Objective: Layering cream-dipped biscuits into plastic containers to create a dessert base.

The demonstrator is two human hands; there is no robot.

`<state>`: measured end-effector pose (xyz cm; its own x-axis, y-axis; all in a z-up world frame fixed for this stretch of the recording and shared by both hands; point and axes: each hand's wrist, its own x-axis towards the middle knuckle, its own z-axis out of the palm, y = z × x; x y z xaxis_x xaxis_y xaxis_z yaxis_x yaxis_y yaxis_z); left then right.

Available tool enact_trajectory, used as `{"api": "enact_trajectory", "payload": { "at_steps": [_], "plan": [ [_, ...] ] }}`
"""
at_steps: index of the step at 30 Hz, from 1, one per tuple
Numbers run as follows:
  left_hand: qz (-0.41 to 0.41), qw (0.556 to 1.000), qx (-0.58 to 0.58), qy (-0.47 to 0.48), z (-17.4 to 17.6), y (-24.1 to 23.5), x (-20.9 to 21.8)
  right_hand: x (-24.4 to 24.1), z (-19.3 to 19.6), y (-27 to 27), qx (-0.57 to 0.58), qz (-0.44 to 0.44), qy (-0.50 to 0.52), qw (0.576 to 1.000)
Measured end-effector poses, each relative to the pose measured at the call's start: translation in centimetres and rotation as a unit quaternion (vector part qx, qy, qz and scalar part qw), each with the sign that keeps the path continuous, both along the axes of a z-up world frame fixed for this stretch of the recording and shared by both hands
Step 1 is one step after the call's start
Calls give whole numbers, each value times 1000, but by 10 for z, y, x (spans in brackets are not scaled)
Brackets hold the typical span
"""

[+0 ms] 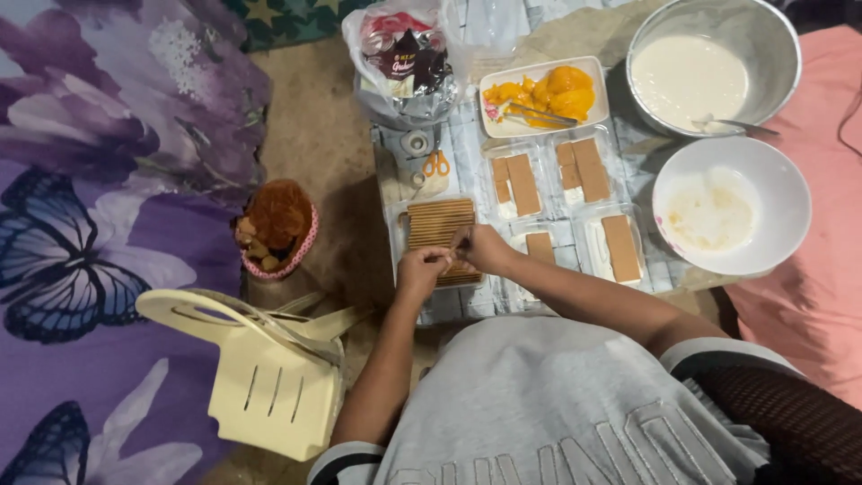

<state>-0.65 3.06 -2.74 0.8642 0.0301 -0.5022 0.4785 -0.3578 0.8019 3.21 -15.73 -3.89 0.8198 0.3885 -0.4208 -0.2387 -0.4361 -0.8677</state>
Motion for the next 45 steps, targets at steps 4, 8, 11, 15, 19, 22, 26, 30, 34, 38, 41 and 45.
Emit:
{"api": "enact_trajectory", "payload": {
  "at_steps": [4,8,11,15,19,22,26,30,34,38,41,45],
  "plan": [
    [-14,1000,10,1,-1,-16,2,-7,-7,-12,38,-40,4,998],
    [-13,998,-58,-32,-20,-39,5,-16,20,-39,155,-139,52,977],
    [1,992,-104,-75,-7,-59,9,-17,38,-65,213,-215,137,943],
    [-39,979,-80,-181,12,-105,16,-12,32,-109,247,-252,174,919],
    [-32,976,-176,-123,-23,-155,16,-22,15,-171,225,-248,92,938],
    [-55,974,-216,-40,-34,-199,14,-42,31,-211,195,-233,27,952],
    [-87,978,-187,-2,-28,-270,23,-44,36,-268,128,-243,-6,961],
    [-96,982,-161,24,-18,-330,20,-56,38,-318,28,-260,-28,965],
    [-112,982,-149,19,-7,-377,20,-66,49,-355,-52,-278,-58,957],
    [-83,972,-220,21,5,-409,16,-68,39,-385,-82,-308,-83,944],
    [-114,965,-238,-11,-9,-422,23,-52,3,-427,-60,-348,-85,932],
    [-264,958,-34,-108,-5,-429,36,-44,-3,-478,-61,-412,-81,906]
  ]
}}
